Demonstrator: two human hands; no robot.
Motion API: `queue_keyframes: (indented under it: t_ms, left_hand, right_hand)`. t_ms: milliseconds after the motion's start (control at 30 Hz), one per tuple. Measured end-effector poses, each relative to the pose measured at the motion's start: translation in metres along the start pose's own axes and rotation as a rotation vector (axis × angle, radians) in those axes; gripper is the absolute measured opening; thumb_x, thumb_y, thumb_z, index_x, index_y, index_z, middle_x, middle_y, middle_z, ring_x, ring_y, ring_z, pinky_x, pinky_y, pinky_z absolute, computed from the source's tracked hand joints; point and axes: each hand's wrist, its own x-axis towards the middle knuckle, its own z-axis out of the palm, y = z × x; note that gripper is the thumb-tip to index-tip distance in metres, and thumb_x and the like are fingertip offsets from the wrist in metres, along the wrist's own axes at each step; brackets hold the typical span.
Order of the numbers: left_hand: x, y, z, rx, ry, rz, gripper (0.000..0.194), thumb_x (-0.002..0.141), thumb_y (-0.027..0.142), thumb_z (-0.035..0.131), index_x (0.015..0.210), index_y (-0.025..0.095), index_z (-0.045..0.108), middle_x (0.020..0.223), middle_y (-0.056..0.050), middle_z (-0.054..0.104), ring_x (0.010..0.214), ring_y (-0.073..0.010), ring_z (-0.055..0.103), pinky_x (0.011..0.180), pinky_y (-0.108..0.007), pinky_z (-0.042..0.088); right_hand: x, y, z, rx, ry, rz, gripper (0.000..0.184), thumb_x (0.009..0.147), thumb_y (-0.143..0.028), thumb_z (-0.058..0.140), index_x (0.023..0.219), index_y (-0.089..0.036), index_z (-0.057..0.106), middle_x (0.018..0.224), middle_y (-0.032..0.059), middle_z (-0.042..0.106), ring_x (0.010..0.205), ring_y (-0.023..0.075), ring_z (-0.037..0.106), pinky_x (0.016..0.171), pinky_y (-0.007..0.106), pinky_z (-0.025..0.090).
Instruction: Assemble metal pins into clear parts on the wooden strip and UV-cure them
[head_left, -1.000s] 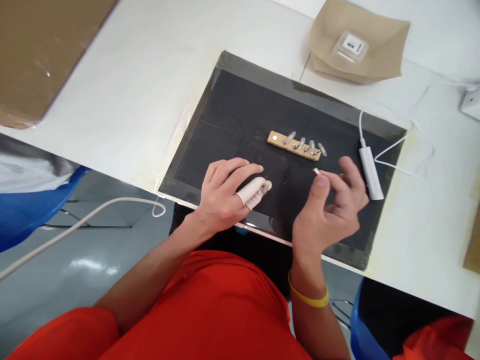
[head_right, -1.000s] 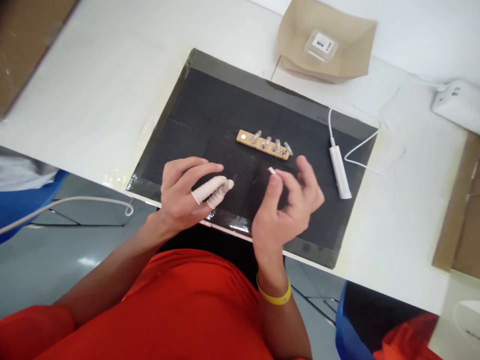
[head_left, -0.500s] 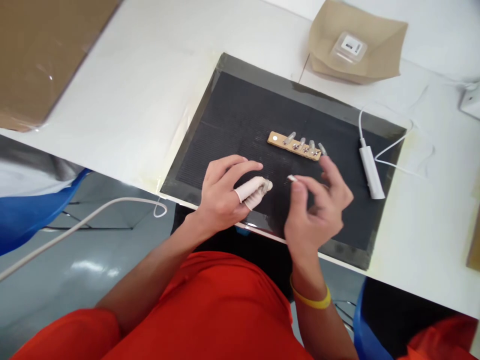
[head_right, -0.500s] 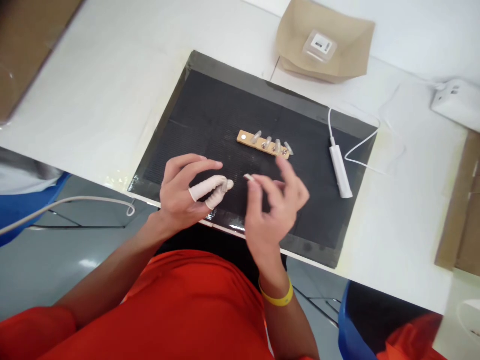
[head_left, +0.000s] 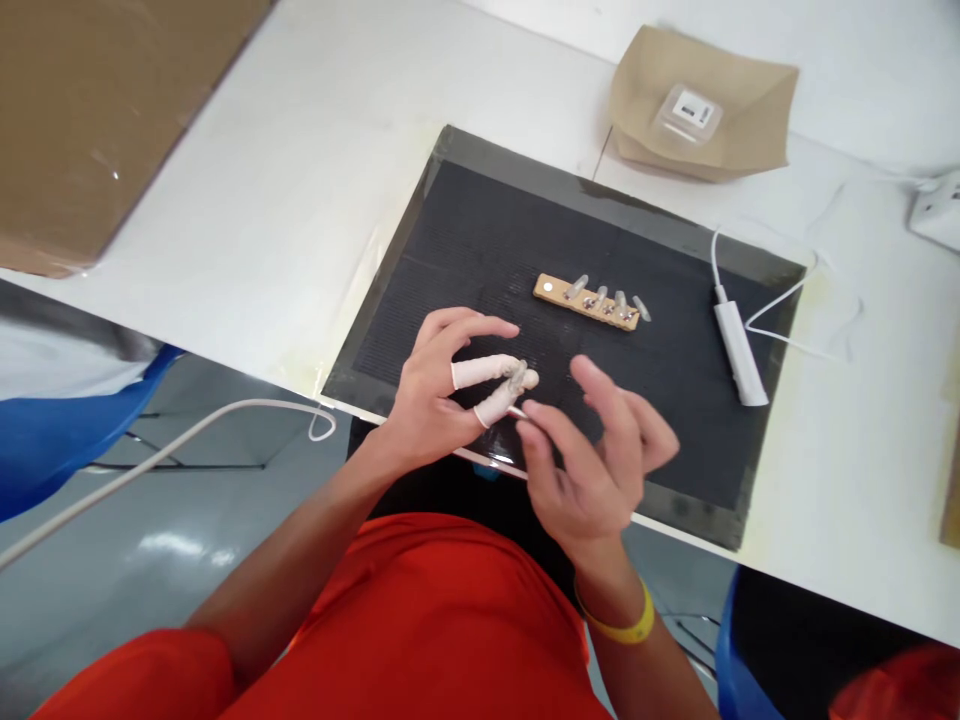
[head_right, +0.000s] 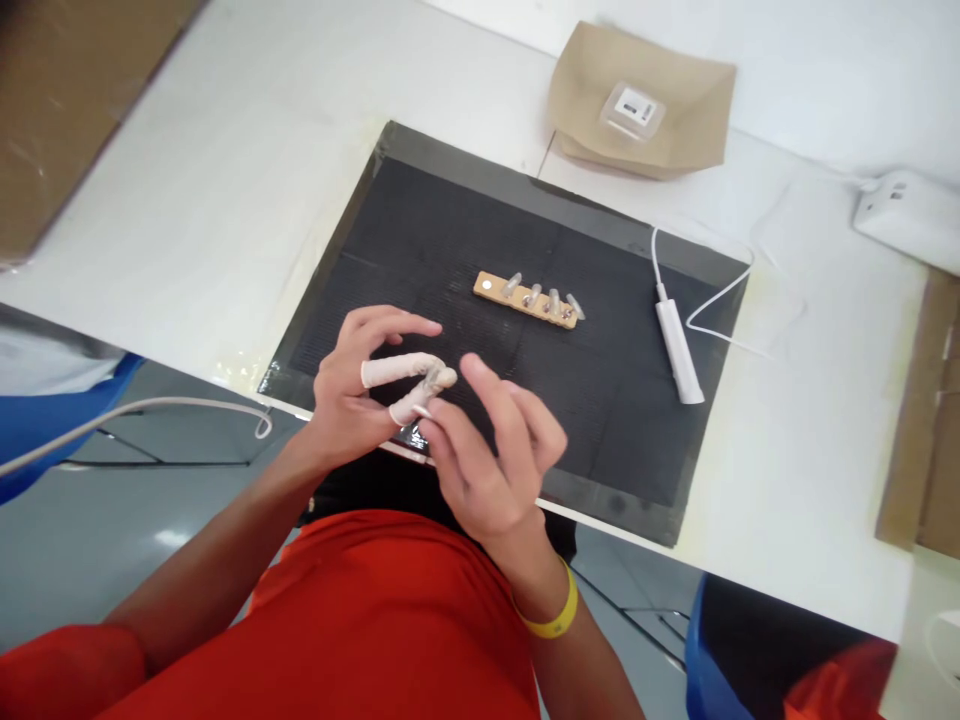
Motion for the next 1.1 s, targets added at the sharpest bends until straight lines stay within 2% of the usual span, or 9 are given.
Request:
queue_keyframes:
  t_ms: [167,333,433,500,633,767,933,1033,1100]
  left_hand:
    - [0.000,0.002,0.002,0.071,0.043,0.025,0.004,0.088,0.023,0.078,0.088,0.024,0.075,0.111,-0.006,0.078,0.107,-0.0204,0.063,0.088,-0.038,0.059]
    - [-0.001,0.003,0.004,0.183,-0.008,0.100,0.004,0.090,0.025,0.074,0.093,0.025,0.077,0.114,-0.006,0.077,0.111,-0.0221,0.063,0.097,-0.042,0.058]
    - [-0.001,0.002,0.005,0.206,0.016,0.109,0.002,0.090,0.026,0.076,0.088,0.025,0.077,0.110,-0.005,0.078,0.107,-0.0212,0.064,0.092,-0.039,0.059]
    - [0.000,0.002,0.004,0.198,0.018,0.101,0.002,0.089,0.025,0.077,0.088,0.025,0.076,0.110,-0.005,0.077,0.107,-0.0209,0.063,0.092,-0.039,0.059]
    - [0.000,0.002,0.004,0.160,-0.008,0.101,0.004,0.090,0.022,0.075,0.094,0.023,0.075,0.115,-0.007,0.076,0.112,-0.0219,0.061,0.097,-0.041,0.057]
    - [0.000,0.002,0.004,0.150,0.017,0.103,0.005,0.087,0.021,0.078,0.090,0.023,0.074,0.112,-0.006,0.077,0.108,-0.0212,0.062,0.094,-0.039,0.058]
    - [-0.001,0.002,0.004,0.161,-0.035,0.093,0.006,0.091,0.024,0.073,0.096,0.024,0.076,0.116,-0.006,0.076,0.113,-0.0223,0.061,0.099,-0.041,0.056]
    - [0.000,0.001,0.004,0.145,0.011,0.095,0.002,0.089,0.022,0.077,0.089,0.022,0.075,0.112,-0.006,0.077,0.109,-0.0210,0.061,0.095,-0.038,0.056]
    - [0.001,0.001,0.004,0.128,0.020,0.079,0.003,0.088,0.020,0.077,0.088,0.021,0.075,0.112,-0.007,0.077,0.109,-0.0209,0.061,0.095,-0.038,0.057]
  right_hand:
    - [0.008,0.011,0.001,-0.032,0.185,0.409,0.013,0.100,-0.026,0.064,0.105,-0.023,0.077,0.138,0.0082,0.070,0.126,0.0264,0.062,0.100,0.044,0.053]
    - [0.011,0.007,0.005,-0.038,0.033,0.055,0.009,0.096,-0.025,0.070,0.101,-0.027,0.077,0.139,0.0071,0.069,0.121,0.0256,0.062,0.090,0.040,0.055]
    - [0.014,0.007,0.008,-0.058,0.162,0.225,0.011,0.098,-0.024,0.066,0.103,-0.025,0.076,0.136,0.0079,0.071,0.121,0.0275,0.063,0.091,0.043,0.055]
    - [0.016,0.007,0.010,-0.045,0.163,0.285,0.012,0.100,-0.024,0.064,0.103,-0.024,0.076,0.136,0.0085,0.071,0.122,0.0282,0.064,0.094,0.045,0.055]
    - [0.016,0.006,0.010,-0.025,0.047,0.046,0.009,0.096,-0.025,0.070,0.103,-0.026,0.076,0.138,0.0067,0.070,0.120,0.0270,0.064,0.092,0.043,0.056]
    - [0.015,0.007,0.010,-0.034,0.194,0.318,0.012,0.100,-0.024,0.064,0.105,-0.025,0.076,0.135,0.0072,0.072,0.123,0.0285,0.064,0.098,0.048,0.054]
    - [0.015,0.003,0.008,0.037,0.016,0.035,0.010,0.096,-0.024,0.069,0.103,-0.027,0.076,0.140,0.0069,0.069,0.121,0.0269,0.063,0.087,0.041,0.058]
    - [0.017,0.003,0.008,0.014,0.167,0.257,0.013,0.100,-0.024,0.065,0.105,-0.025,0.076,0.137,0.0072,0.071,0.123,0.0275,0.063,0.096,0.046,0.056]
    - [0.017,0.002,0.008,-0.004,0.172,0.315,0.014,0.101,-0.024,0.063,0.105,-0.025,0.076,0.136,0.0070,0.071,0.123,0.0277,0.064,0.099,0.048,0.054]
